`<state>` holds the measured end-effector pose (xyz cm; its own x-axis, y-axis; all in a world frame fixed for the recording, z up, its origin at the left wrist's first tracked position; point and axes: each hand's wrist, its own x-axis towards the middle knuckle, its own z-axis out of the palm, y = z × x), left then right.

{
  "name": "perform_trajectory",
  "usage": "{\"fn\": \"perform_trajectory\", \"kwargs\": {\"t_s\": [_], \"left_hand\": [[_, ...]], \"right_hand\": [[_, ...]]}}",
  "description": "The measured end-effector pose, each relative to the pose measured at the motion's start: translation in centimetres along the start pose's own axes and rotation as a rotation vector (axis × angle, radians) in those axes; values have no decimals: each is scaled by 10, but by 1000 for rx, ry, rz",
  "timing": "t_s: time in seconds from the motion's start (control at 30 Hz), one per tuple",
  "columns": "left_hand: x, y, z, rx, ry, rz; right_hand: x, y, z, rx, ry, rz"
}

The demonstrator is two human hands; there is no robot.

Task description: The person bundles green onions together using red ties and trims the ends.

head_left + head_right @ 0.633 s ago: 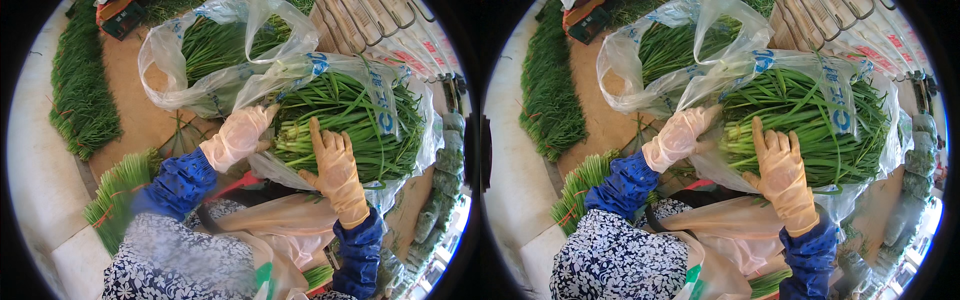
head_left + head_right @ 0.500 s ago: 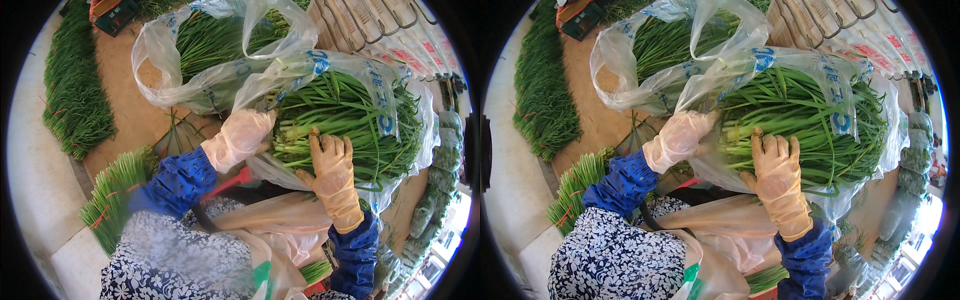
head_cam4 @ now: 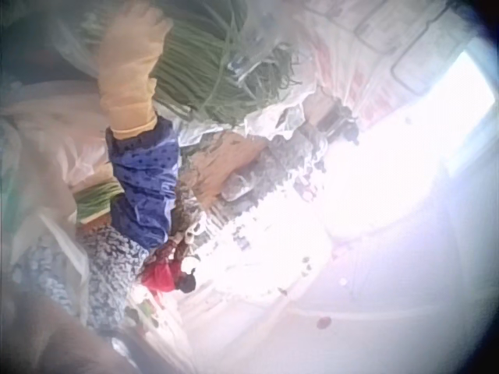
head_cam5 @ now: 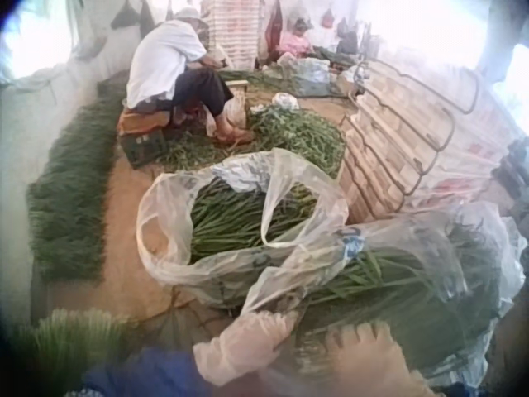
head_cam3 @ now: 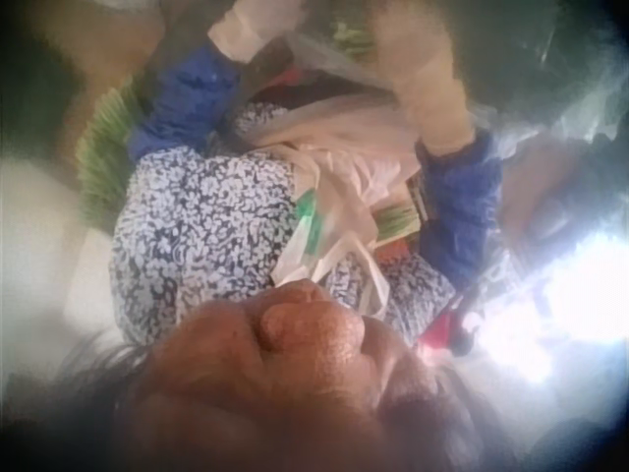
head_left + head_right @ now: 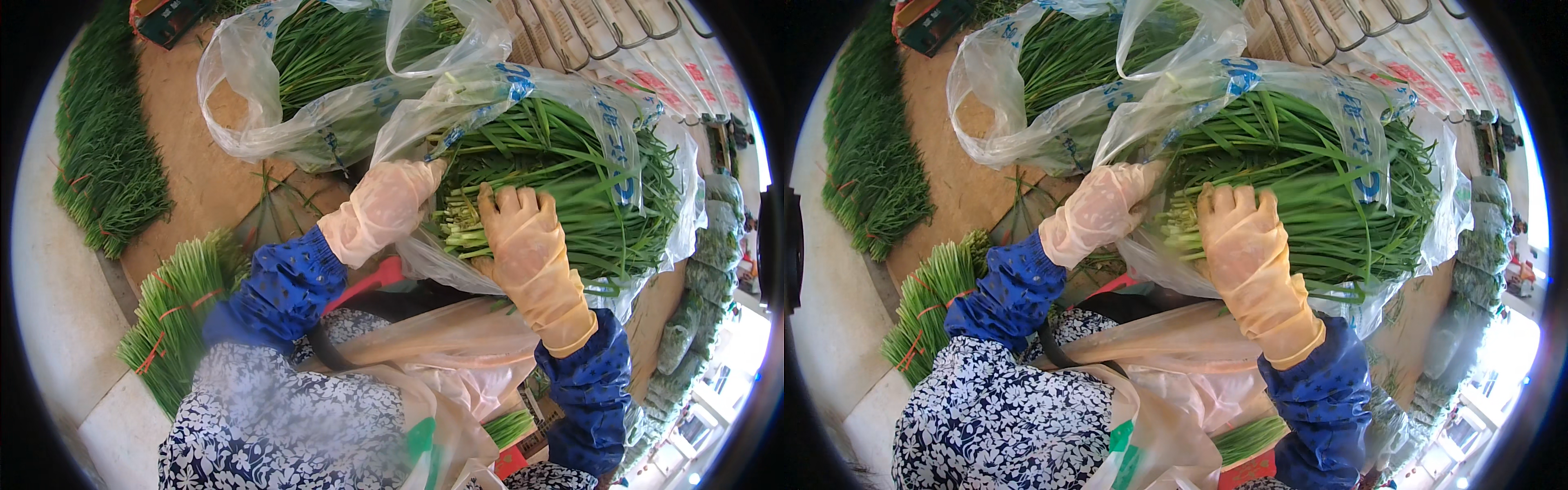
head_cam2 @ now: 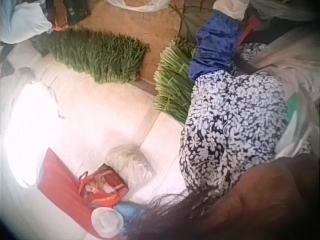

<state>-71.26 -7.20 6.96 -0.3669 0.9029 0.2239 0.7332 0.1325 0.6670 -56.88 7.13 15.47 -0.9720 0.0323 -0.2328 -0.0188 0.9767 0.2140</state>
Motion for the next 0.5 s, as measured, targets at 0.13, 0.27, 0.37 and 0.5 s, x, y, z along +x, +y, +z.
{"fn": "perform_trajectory", "kwargs": {"t_s": [0.13,0.27,0.37,0.5], "left_hand": [[1,8,16,114,-127,88],[-3,10,12,32,-189,-16],[-6,4,2,-127,-94,25],[10,23,-12,-203,59,119]], "right_hand": [[14,8,31,83,162,-111],[7,5,6,47,-9,-61],[4,-2,6,-91,-93,-126],[-2,7,16,14,71,-147]]}}
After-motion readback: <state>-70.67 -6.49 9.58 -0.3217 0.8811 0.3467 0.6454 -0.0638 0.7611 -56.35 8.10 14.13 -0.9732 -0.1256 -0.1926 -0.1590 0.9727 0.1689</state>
